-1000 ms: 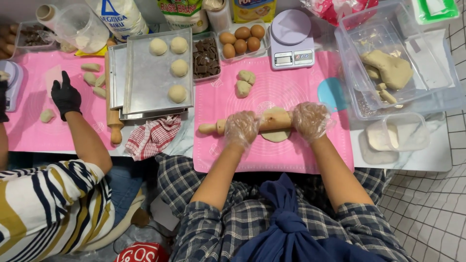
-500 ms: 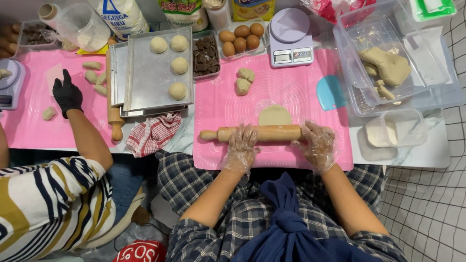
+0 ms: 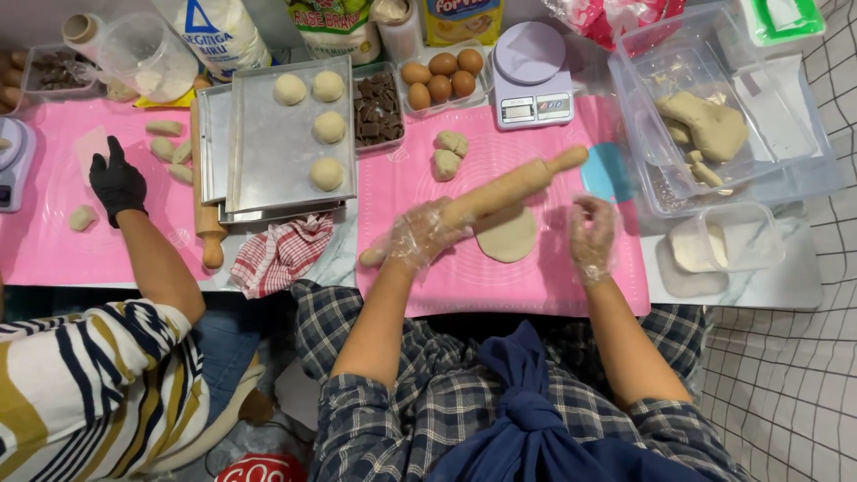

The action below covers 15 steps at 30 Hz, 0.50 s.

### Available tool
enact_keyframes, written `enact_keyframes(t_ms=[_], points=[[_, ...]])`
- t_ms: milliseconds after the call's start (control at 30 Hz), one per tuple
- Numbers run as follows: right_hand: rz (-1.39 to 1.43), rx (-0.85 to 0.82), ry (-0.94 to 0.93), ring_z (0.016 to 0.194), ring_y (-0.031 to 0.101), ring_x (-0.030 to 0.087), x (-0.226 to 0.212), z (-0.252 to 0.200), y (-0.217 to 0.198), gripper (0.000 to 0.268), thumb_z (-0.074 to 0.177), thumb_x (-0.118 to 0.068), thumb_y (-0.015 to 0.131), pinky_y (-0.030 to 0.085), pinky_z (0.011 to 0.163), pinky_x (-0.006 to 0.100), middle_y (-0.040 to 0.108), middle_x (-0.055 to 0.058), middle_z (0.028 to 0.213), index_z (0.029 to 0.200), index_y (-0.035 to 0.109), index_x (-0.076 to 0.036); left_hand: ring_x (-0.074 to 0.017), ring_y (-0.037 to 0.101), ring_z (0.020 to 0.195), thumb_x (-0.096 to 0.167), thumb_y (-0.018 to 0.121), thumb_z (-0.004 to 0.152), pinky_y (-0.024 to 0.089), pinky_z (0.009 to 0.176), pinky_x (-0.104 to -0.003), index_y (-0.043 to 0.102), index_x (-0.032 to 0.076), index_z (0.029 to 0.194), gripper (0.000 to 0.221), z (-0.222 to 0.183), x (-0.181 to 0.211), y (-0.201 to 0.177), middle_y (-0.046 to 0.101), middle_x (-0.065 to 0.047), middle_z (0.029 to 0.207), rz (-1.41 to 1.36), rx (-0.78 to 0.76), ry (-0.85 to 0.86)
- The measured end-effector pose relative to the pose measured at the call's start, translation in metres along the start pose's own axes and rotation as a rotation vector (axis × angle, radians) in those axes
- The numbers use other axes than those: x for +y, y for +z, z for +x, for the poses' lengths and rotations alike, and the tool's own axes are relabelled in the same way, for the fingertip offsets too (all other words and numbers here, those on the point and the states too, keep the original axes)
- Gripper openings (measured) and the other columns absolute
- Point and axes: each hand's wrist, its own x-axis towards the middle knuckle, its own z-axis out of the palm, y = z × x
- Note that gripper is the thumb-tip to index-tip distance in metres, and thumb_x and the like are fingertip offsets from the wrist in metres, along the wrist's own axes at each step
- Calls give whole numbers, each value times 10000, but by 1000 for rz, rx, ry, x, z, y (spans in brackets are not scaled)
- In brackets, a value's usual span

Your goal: Rolling out small portions of dough into flat circles using a rolling pin on a silicone mat in a bakery setting.

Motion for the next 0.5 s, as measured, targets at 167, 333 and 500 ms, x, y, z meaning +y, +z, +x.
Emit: enact_keyframes(t_ms=[167, 333, 500], points=[[-459, -420, -253, 1009, 705, 405, 16, -62, 78, 444, 851, -198, 787, 583, 885, 505, 728, 221, 1059, 1249, 697, -22, -209, 711, 627, 549, 676, 912, 621, 654, -316, 582, 179, 1215, 488, 8, -18, -20, 682, -54, 855, -261, 175, -250], [-411, -606, 353, 1065, 690, 330, -23, -20, 66, 511, 732, -259, 866, 557, 894, 468, 720, 80, 1111, 1199, 704, -129, -362, 761, 891, 604, 706, 883, 636, 804, -487, 606, 154, 1073, 499, 22, -48, 7, 730, -124, 873, -8, 448, -229], [-468, -611, 369, 891, 744, 314, -20, -46, 67, 274, 767, -398, 879, 608, 738, 456, 750, 46, 871, 948, 807, -206, -353, 754, 950, 677, 684, 856, 623, 859, -492, 603, 193, 1093, 545, 24, -53, 9, 740, -100, 917, -45, 418, -264]])
